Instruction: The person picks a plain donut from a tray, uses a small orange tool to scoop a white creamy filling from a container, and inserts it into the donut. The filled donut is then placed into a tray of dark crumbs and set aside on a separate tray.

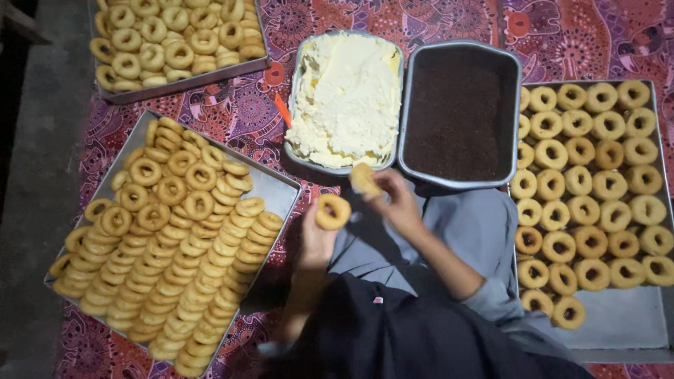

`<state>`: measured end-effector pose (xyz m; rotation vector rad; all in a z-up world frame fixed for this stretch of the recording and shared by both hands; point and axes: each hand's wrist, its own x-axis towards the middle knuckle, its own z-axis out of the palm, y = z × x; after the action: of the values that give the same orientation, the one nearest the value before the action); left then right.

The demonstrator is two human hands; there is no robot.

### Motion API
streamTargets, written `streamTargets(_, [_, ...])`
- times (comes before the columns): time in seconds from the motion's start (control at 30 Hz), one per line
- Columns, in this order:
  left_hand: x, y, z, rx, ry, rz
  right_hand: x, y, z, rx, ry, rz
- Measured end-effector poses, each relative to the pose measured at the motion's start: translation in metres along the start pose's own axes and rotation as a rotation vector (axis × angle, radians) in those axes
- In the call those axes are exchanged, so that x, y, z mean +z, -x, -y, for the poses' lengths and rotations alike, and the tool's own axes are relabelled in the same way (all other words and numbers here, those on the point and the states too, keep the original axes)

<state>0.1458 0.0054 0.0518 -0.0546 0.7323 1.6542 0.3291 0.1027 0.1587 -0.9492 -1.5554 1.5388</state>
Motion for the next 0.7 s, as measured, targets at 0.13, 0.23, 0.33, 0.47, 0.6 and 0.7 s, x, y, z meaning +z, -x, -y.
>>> streamTargets(0.13, [-0.014, -0.032, 0.017, -0.01, 0.086, 0.042, 0.029, -0.022, 0.007, -0.37, 0.503, 0.303])
streamTargets(0.23, [-0.017, -0.045, 0.011, 0.019, 0.13, 0.04, 0.019, -0.052, 0.007, -0.444, 0.575, 0.513])
streamTargets(0.33, [-0.017, -0.06, 0.003, 0.061, 0.152, -0.018, -0.001, -0.088, -0.006, -0.507, 0.674, 0.527])
streamTargets(0.47, [-0.024, -0.081, 0.007, 0.078, 0.193, -0.044, -0.025, -0.136, -0.033, -0.58, 0.905, 0.303])
streamTargets(0.6, [-0.031, -0.095, 0.017, 0.134, 0.15, -0.073, -0.027, -0.143, -0.043, -0.458, 0.914, 0.203])
streamTargets(0.7, [-0.031, -0.101, 0.025, 0.113, 0.139, -0.061, -0.01, -0.111, -0.046, -0.33, 0.66, 0.23])
